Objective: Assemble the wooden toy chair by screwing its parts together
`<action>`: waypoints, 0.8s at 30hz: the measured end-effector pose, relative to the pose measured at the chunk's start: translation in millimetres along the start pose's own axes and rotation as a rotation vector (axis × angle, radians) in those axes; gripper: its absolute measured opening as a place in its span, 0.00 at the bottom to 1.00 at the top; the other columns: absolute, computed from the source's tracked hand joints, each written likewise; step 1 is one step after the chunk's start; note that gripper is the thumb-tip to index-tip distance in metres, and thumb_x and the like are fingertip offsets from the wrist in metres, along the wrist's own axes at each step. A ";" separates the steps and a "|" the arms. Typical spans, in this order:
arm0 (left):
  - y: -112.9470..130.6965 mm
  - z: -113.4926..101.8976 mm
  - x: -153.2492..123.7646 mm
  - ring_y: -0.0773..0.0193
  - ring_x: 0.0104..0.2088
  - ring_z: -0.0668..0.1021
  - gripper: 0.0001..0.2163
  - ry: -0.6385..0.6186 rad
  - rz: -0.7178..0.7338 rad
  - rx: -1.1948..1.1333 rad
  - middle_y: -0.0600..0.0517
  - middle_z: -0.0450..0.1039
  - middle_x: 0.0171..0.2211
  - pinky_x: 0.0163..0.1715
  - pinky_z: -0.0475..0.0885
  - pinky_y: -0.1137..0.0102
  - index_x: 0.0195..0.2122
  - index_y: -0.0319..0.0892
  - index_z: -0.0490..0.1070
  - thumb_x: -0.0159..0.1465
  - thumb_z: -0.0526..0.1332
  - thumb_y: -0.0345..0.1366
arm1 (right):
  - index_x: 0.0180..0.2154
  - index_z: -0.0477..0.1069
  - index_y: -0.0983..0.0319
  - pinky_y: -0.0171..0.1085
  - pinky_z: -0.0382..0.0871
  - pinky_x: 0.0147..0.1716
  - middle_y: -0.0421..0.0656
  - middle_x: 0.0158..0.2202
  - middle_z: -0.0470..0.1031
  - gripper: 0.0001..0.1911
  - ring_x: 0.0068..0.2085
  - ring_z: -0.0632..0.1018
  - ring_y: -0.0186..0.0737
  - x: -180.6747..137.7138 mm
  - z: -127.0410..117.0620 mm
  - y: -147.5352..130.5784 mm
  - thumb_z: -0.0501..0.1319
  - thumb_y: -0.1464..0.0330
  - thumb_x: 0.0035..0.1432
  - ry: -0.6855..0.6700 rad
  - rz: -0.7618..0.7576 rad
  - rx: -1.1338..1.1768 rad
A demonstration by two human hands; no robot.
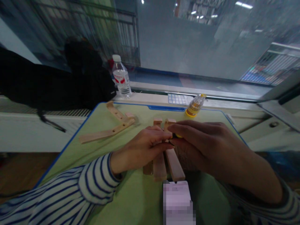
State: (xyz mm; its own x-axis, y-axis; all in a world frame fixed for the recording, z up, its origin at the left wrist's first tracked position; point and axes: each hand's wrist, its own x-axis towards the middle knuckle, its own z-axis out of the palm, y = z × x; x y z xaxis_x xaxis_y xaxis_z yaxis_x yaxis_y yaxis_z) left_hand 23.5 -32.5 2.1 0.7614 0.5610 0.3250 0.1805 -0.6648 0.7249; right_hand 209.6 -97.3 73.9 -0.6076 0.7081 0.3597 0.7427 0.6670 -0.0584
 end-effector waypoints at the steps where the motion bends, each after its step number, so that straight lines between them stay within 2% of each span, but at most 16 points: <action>1: -0.3 -0.7 0.6 0.66 0.39 0.74 0.09 -0.011 0.013 -0.017 0.53 0.74 0.36 0.42 0.68 0.69 0.36 0.42 0.73 0.67 0.54 0.35 | 0.49 0.68 0.64 0.42 0.76 0.38 0.45 0.46 0.77 0.13 0.39 0.80 0.42 0.1 -0.3 -1.7 0.54 0.68 0.64 -0.015 0.005 -0.019; 4: -1.2 -2.8 2.1 0.66 0.38 0.75 0.09 -0.037 0.050 -0.056 0.53 0.74 0.35 0.41 0.68 0.70 0.35 0.41 0.73 0.67 0.53 0.34 | 0.47 0.69 0.65 0.43 0.76 0.34 0.47 0.45 0.77 0.12 0.36 0.80 0.44 0.2 -0.6 -5.5 0.53 0.68 0.65 -0.041 0.017 -0.071; 7: -2.2 -3.1 1.8 0.66 0.37 0.75 0.10 -0.045 0.039 -0.060 0.53 0.74 0.34 0.39 0.69 0.70 0.36 0.40 0.73 0.67 0.53 0.35 | 0.48 0.68 0.66 0.45 0.76 0.38 0.49 0.47 0.76 0.13 0.40 0.80 0.46 0.6 -0.2 -6.3 0.55 0.69 0.63 -0.050 0.022 -0.075; 12: -0.2 2.4 -2.2 0.64 0.40 0.75 0.06 0.098 -0.041 -0.012 0.53 0.74 0.38 0.43 0.68 0.68 0.38 0.43 0.73 0.62 0.61 0.38 | 0.50 0.68 0.66 0.46 0.75 0.41 0.49 0.48 0.76 0.15 0.41 0.80 0.47 2.7 2.3 -4.2 0.54 0.68 0.64 -0.012 0.041 -0.056; 16: 1.5 7.6 -3.0 0.67 0.35 0.75 0.06 0.179 -0.027 0.005 0.55 0.74 0.32 0.39 0.68 0.70 0.33 0.41 0.72 0.62 0.61 0.38 | 0.51 0.67 0.65 0.45 0.76 0.40 0.48 0.48 0.76 0.16 0.42 0.79 0.46 4.4 3.2 -2.5 0.54 0.67 0.64 -0.011 0.054 -0.012; 20: 1.5 8.3 -2.8 0.68 0.32 0.74 0.08 0.149 -0.022 -0.003 0.56 0.74 0.30 0.37 0.68 0.71 0.32 0.42 0.72 0.64 0.58 0.39 | 0.57 0.62 0.64 0.43 0.75 0.43 0.46 0.54 0.72 0.21 0.46 0.78 0.43 2.5 -0.4 -0.6 0.55 0.66 0.64 -0.012 0.028 0.039; 24: 2.9 5.9 -1.6 0.66 0.35 0.75 0.08 0.115 -0.060 0.012 0.55 0.75 0.33 0.39 0.68 0.69 0.34 0.42 0.73 0.64 0.59 0.40 | 0.57 0.61 0.62 0.39 0.72 0.48 0.43 0.55 0.71 0.22 0.49 0.76 0.39 0.2 -2.6 0.7 0.57 0.72 0.61 -0.013 -0.025 0.103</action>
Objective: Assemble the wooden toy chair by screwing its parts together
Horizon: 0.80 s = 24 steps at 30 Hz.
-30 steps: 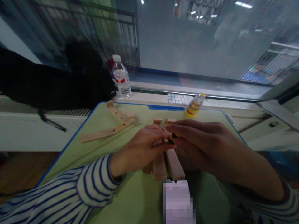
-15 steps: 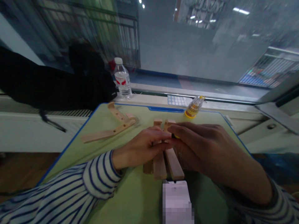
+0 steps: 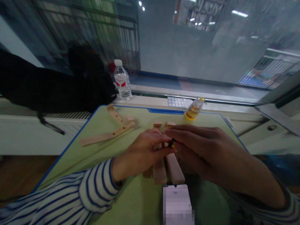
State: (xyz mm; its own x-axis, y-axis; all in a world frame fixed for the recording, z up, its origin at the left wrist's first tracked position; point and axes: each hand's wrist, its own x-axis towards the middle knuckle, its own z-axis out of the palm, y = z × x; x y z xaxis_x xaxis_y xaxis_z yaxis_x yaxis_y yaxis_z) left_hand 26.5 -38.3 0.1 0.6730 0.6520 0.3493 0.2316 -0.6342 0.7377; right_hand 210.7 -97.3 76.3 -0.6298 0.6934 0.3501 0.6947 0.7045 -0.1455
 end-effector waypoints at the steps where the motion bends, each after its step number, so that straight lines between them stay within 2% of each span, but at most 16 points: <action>1: 0.4 -0.6 0.6 0.66 0.35 0.75 0.08 -0.013 -0.001 0.009 0.54 0.75 0.34 0.39 0.68 0.69 0.35 0.42 0.74 0.65 0.58 0.39 | 0.57 0.62 0.61 0.39 0.72 0.48 0.42 0.55 0.72 0.22 0.49 0.76 0.39 0.0 0.5 0.4 0.58 0.73 0.61 0.002 -0.007 0.003; 7: -0.3 -2.8 2.3 0.67 0.35 0.75 0.08 -0.060 0.022 0.006 0.54 0.74 0.33 0.38 0.69 0.70 0.34 0.41 0.74 0.66 0.57 0.36 | 0.53 0.65 0.62 0.41 0.75 0.42 0.44 0.52 0.74 0.18 0.43 0.79 0.42 0.8 5.2 2.9 0.59 0.73 0.61 0.032 0.012 -0.039; 15: -1.1 -4.3 2.4 0.67 0.40 0.75 0.09 -0.131 0.071 -0.109 0.54 0.74 0.38 0.44 0.67 0.72 0.37 0.41 0.73 0.68 0.52 0.32 | 0.50 0.67 0.65 0.43 0.76 0.33 0.49 0.47 0.77 0.15 0.36 0.80 0.46 1.7 4.5 -6.2 0.58 0.71 0.61 0.003 0.055 -0.218; 19: -1.7 -4.0 2.1 0.67 0.41 0.74 0.09 -0.144 0.046 -0.112 0.54 0.74 0.38 0.45 0.67 0.71 0.39 0.42 0.73 0.68 0.52 0.32 | 0.52 0.66 0.65 0.42 0.75 0.32 0.47 0.46 0.77 0.17 0.37 0.80 0.45 2.4 4.7 -8.7 0.57 0.71 0.61 -0.031 0.081 -0.255; 21: -0.8 -3.7 1.5 0.66 0.40 0.74 0.08 -0.124 0.027 -0.089 0.54 0.74 0.37 0.44 0.68 0.69 0.38 0.43 0.74 0.67 0.55 0.34 | 0.54 0.65 0.64 0.42 0.75 0.32 0.47 0.46 0.77 0.18 0.37 0.80 0.45 2.5 5.1 -7.3 0.57 0.71 0.62 -0.027 0.102 -0.256; 24: 2.6 -2.5 0.1 0.64 0.40 0.74 0.07 -0.017 -0.053 -0.040 0.53 0.75 0.37 0.43 0.68 0.67 0.41 0.44 0.74 0.63 0.60 0.37 | 0.53 0.65 0.63 0.43 0.75 0.33 0.45 0.45 0.77 0.17 0.37 0.80 0.45 3.4 6.7 -4.7 0.56 0.69 0.63 -0.001 0.129 -0.216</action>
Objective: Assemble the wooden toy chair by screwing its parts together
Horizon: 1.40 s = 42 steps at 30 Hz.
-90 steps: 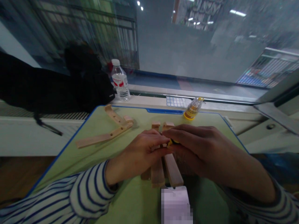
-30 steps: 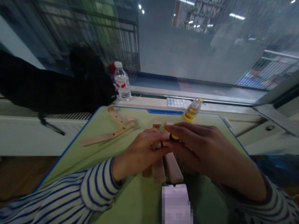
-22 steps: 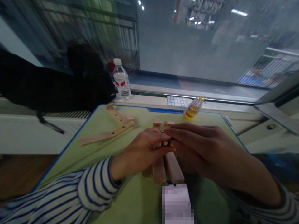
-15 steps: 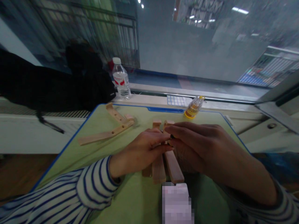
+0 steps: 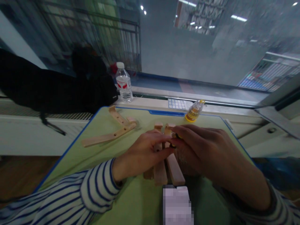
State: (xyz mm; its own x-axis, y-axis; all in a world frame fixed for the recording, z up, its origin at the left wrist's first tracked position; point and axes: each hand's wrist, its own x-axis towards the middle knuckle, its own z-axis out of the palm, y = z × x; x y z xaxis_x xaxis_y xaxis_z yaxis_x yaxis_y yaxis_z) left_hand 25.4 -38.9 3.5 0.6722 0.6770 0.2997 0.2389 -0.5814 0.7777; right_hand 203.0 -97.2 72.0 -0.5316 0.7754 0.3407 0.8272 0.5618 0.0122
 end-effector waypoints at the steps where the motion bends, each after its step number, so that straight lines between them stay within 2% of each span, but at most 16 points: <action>1: 1.0 0.6 -0.6 0.63 0.39 0.74 0.07 0.039 -0.016 0.012 0.54 0.76 0.37 0.42 0.69 0.68 0.41 0.45 0.74 0.62 0.61 0.37 | 0.53 0.66 0.63 0.44 0.75 0.33 0.45 0.45 0.77 0.16 0.37 0.80 0.46 0.6 0.7 0.3 0.55 0.68 0.63 0.009 0.006 0.016; 5: 1.8 3.2 -1.6 0.65 0.36 0.75 0.06 0.082 0.006 0.017 0.55 0.76 0.34 0.40 0.68 0.69 0.40 0.46 0.75 0.62 0.61 0.37 | 0.53 0.66 0.62 0.45 0.76 0.35 0.45 0.45 0.78 0.16 0.39 0.80 0.45 2.3 0.7 0.4 0.53 0.66 0.65 -0.007 0.026 0.070; 8: 0.3 3.9 -1.3 0.66 0.35 0.75 0.06 0.080 0.027 0.006 0.55 0.76 0.33 0.39 0.68 0.70 0.38 0.45 0.75 0.63 0.60 0.38 | 0.55 0.63 0.63 0.44 0.76 0.39 0.47 0.51 0.75 0.19 0.43 0.79 0.45 0.2 -3.3 1.3 0.54 0.65 0.64 0.007 0.000 0.091; 11: -0.3 3.3 -1.0 0.66 0.37 0.75 0.07 0.060 0.006 -0.004 0.55 0.76 0.35 0.40 0.68 0.70 0.39 0.44 0.75 0.64 0.60 0.39 | 0.57 0.61 0.63 0.42 0.75 0.43 0.48 0.56 0.71 0.21 0.46 0.78 0.43 -3.7 -6.8 3.3 0.55 0.69 0.63 0.019 -0.043 0.110; 16: -1.9 0.6 0.0 0.65 0.38 0.75 0.07 0.009 -0.025 -0.022 0.54 0.75 0.35 0.41 0.68 0.69 0.40 0.45 0.75 0.64 0.60 0.38 | 0.57 0.62 0.63 0.43 0.75 0.45 0.47 0.55 0.71 0.22 0.46 0.78 0.42 -6.6 -4.4 7.0 0.56 0.75 0.61 0.013 -0.079 0.090; 22: -8.0 -0.8 2.1 0.64 0.40 0.74 0.09 -0.096 0.010 -0.059 0.53 0.75 0.37 0.44 0.68 0.67 0.41 0.44 0.75 0.66 0.56 0.37 | 0.58 0.61 0.64 0.44 0.76 0.42 0.50 0.52 0.73 0.22 0.43 0.79 0.44 -6.6 -2.2 5.7 0.56 0.74 0.62 0.001 -0.061 0.023; 29: -11.7 -2.8 3.2 0.65 0.41 0.74 0.10 -0.175 0.014 -0.133 0.52 0.73 0.39 0.45 0.68 0.67 0.45 0.44 0.73 0.67 0.54 0.35 | 0.53 0.65 0.69 0.44 0.77 0.27 0.52 0.48 0.76 0.19 0.33 0.80 0.47 -3.3 -3.3 -4.6 0.56 0.73 0.60 0.009 -0.064 -0.135; 32: -8.1 -2.4 2.5 0.65 0.40 0.74 0.10 -0.134 0.010 -0.128 0.53 0.74 0.38 0.43 0.69 0.68 0.44 0.43 0.73 0.67 0.55 0.35 | 0.51 0.67 0.67 0.44 0.77 0.28 0.51 0.48 0.76 0.16 0.35 0.80 0.47 -1.7 -2.1 -5.6 0.56 0.72 0.61 -0.003 -0.043 -0.135; 36: -2.3 1.1 0.1 0.64 0.38 0.75 0.10 -0.008 -0.040 -0.089 0.54 0.75 0.37 0.42 0.69 0.68 0.45 0.46 0.74 0.63 0.60 0.37 | 0.51 0.67 0.63 0.44 0.77 0.32 0.47 0.50 0.75 0.16 0.39 0.79 0.46 -0.9 -1.9 -3.4 0.57 0.71 0.61 -0.029 -0.023 -0.105; 39: -1.6 4.3 -1.4 0.64 0.38 0.75 0.09 0.063 -0.055 -0.060 0.54 0.76 0.36 0.41 0.69 0.68 0.43 0.47 0.75 0.62 0.61 0.37 | 0.54 0.65 0.63 0.44 0.76 0.38 0.46 0.50 0.74 0.18 0.42 0.78 0.44 -1.1 -2.9 0.0 0.56 0.70 0.62 -0.020 -0.034 -0.045; 42: -2.8 6.2 -2.0 0.65 0.35 0.75 0.06 0.079 -0.032 -0.035 0.55 0.75 0.33 0.38 0.69 0.70 0.39 0.46 0.76 0.62 0.62 0.37 | 0.57 0.61 0.63 0.43 0.75 0.43 0.47 0.55 0.71 0.21 0.47 0.77 0.43 -2.5 -4.6 4.9 0.56 0.69 0.63 -0.032 -0.056 0.032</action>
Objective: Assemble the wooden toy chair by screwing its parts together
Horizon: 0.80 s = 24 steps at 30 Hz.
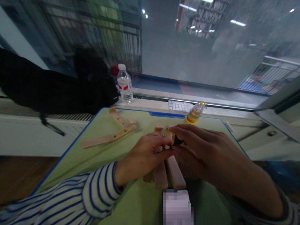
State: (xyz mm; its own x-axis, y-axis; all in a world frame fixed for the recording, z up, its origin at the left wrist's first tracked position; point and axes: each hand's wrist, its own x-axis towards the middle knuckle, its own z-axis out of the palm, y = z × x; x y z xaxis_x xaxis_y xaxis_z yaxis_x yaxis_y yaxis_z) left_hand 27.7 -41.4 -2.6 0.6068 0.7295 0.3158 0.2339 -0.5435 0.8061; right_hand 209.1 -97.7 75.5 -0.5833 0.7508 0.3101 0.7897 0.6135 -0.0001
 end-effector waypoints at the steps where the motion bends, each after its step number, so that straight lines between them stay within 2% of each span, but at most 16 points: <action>1: -0.3 0.3 -0.1 0.66 0.34 0.74 0.06 -0.003 0.007 0.004 0.55 0.75 0.32 0.38 0.69 0.70 0.38 0.45 0.76 0.62 0.62 0.38 | 0.58 0.60 0.64 0.42 0.74 0.44 0.46 0.56 0.70 0.22 0.48 0.76 0.42 -0.7 -0.5 1.6 0.56 0.70 0.63 -0.005 -0.014 0.022; 4: -0.2 0.1 0.0 0.65 0.35 0.75 0.08 -0.026 0.009 0.009 0.54 0.74 0.32 0.38 0.69 0.69 0.37 0.44 0.76 0.63 0.60 0.40 | 0.59 0.58 0.63 0.41 0.74 0.45 0.45 0.57 0.69 0.23 0.49 0.75 0.40 -2.1 -0.7 4.8 0.55 0.72 0.62 -0.020 -0.051 0.063; 8: 0.9 -2.3 1.4 0.65 0.38 0.75 0.09 -0.103 0.032 0.011 0.53 0.75 0.35 0.41 0.69 0.69 0.37 0.43 0.75 0.66 0.57 0.39 | 0.57 0.61 0.61 0.40 0.75 0.43 0.45 0.54 0.71 0.21 0.44 0.77 0.40 -2.9 2.5 5.1 0.57 0.73 0.62 -0.030 -0.032 0.066; 11: -0.3 -4.1 3.1 0.65 0.39 0.75 0.09 -0.142 0.080 -0.005 0.53 0.75 0.36 0.42 0.69 0.69 0.38 0.43 0.74 0.67 0.54 0.37 | 0.57 0.60 0.62 0.41 0.76 0.39 0.45 0.52 0.73 0.22 0.42 0.78 0.42 -3.3 4.9 3.4 0.58 0.71 0.62 -0.029 -0.023 0.013; 16: -3.8 -6.6 5.0 0.66 0.43 0.75 0.10 -0.200 0.090 -0.022 0.53 0.74 0.40 0.47 0.68 0.68 0.39 0.44 0.73 0.69 0.52 0.35 | 0.54 0.62 0.65 0.42 0.74 0.27 0.46 0.45 0.76 0.19 0.32 0.79 0.44 -1.3 6.2 -0.6 0.57 0.69 0.62 -0.002 0.001 -0.127; 19: -2.2 -7.6 4.8 0.65 0.44 0.74 0.11 -0.226 0.099 -0.020 0.52 0.74 0.41 0.49 0.67 0.68 0.38 0.43 0.73 0.69 0.51 0.34 | 0.53 0.63 0.65 0.42 0.72 0.25 0.45 0.43 0.76 0.18 0.32 0.79 0.45 0.6 6.7 -2.2 0.58 0.68 0.61 0.012 -0.012 -0.170; 21: 0.7 -7.1 3.9 0.65 0.43 0.74 0.10 -0.204 0.103 0.012 0.52 0.73 0.40 0.48 0.68 0.68 0.38 0.43 0.73 0.68 0.52 0.34 | 0.53 0.63 0.64 0.41 0.71 0.26 0.45 0.42 0.77 0.19 0.32 0.79 0.44 1.7 7.1 -2.8 0.59 0.67 0.61 0.018 -0.010 -0.172; 24: 5.3 -4.5 1.5 0.64 0.38 0.74 0.06 -0.067 0.065 0.077 0.53 0.74 0.35 0.42 0.70 0.68 0.38 0.43 0.73 0.64 0.59 0.36 | 0.54 0.62 0.64 0.41 0.71 0.27 0.44 0.42 0.77 0.20 0.32 0.79 0.44 3.2 7.4 -3.9 0.59 0.68 0.60 0.026 -0.003 -0.169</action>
State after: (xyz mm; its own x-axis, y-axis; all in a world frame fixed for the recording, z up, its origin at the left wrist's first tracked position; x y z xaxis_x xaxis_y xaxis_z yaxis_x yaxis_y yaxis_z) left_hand 26.5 -41.3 4.4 0.6714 0.6637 0.3297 0.2485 -0.6207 0.7437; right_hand 202.8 -95.9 69.5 -0.5827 0.7410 0.3339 0.8097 0.5645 0.1603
